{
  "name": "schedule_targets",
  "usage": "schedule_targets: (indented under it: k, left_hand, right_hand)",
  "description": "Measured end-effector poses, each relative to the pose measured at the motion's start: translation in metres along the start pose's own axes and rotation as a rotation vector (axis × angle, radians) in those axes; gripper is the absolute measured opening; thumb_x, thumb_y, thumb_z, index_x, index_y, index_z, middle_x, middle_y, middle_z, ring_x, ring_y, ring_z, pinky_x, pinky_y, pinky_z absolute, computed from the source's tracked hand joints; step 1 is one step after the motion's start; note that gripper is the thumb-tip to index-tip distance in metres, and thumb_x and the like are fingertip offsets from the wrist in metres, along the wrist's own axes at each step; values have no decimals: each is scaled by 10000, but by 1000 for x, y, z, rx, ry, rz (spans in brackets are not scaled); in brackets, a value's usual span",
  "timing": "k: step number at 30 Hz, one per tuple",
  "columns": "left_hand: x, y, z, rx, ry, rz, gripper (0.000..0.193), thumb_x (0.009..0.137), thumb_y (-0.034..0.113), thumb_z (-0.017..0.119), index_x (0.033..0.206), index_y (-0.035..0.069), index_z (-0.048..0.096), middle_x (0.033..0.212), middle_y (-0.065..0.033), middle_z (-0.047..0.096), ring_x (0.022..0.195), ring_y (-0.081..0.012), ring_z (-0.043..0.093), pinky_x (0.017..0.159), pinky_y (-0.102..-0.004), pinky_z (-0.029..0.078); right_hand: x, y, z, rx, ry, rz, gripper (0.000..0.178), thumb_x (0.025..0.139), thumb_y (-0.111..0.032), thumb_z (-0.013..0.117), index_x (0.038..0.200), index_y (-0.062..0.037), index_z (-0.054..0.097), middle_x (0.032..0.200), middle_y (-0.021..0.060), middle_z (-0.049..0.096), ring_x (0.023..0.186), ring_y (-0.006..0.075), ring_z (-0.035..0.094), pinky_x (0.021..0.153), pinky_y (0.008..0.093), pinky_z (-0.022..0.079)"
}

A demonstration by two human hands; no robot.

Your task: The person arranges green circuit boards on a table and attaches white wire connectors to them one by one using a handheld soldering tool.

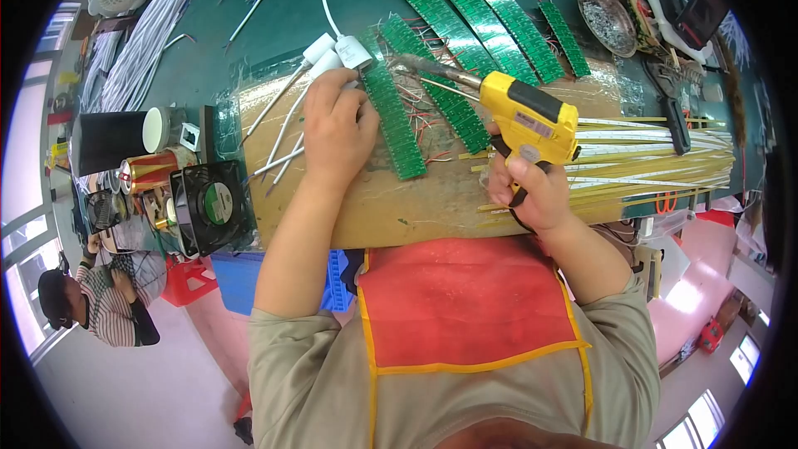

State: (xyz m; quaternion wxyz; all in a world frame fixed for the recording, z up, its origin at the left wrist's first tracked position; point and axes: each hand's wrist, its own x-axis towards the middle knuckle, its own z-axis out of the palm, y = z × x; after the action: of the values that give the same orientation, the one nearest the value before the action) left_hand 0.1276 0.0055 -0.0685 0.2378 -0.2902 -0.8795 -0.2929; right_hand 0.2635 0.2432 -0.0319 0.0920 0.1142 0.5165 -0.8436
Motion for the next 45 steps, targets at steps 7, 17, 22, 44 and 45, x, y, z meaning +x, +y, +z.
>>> schedule_targets:
  k: [7, 17, 22, 44, 45]
  left_hand:
    - [1, 1, -4, 4, -17, 20, 131, 699, -5, 685, 801, 28, 610, 1086, -127, 605, 993, -330, 588, 857, -417, 485]
    - [9, 11, -19, 54, -145, 74, 293, 681, 91, 766, 951, 75, 653, 1227, -128, 573, 1083, -331, 570, 899, -428, 461]
    - [11, 23, -15, 104, -163, 55, 391, 608, 202, 845, 939, 102, 662, 1231, -115, 573, 1119, -325, 550, 916, -435, 435]
    - [92, -40, -2, 228, 47, 349, 180, 723, 71, 643, 896, 120, 656, 1042, -60, 615, 1046, -258, 593, 991, -476, 424]
    - [100, -46, 2, 172, 57, 311, 174, 748, 86, 658, 920, 107, 663, 1025, -86, 635, 1027, -276, 603, 971, -442, 442]
  right_hand:
    - [-6, -18, -15, 100, 68, -108, 553, 840, -263, 628, 1275, 32, 455, 672, 62, 487, 491, 144, 468, 480, 282, 413]
    - [-5, -24, -40, 87, 153, -195, 561, 876, -308, 612, 1294, 20, 433, 677, 24, 460, 475, 122, 455, 457, 275, 406]
    - [2, -16, -44, 125, 159, -195, 556, 849, -267, 635, 1278, 38, 455, 692, 45, 469, 498, 145, 475, 480, 289, 421]
    - [2, -5, -53, 116, 92, -222, 596, 850, -306, 680, 1304, -5, 438, 696, 22, 468, 492, 140, 474, 475, 289, 424]
    - [4, -5, -54, 116, 101, -231, 596, 850, -306, 680, 1304, -5, 438, 696, 22, 468, 492, 140, 474, 475, 289, 424]
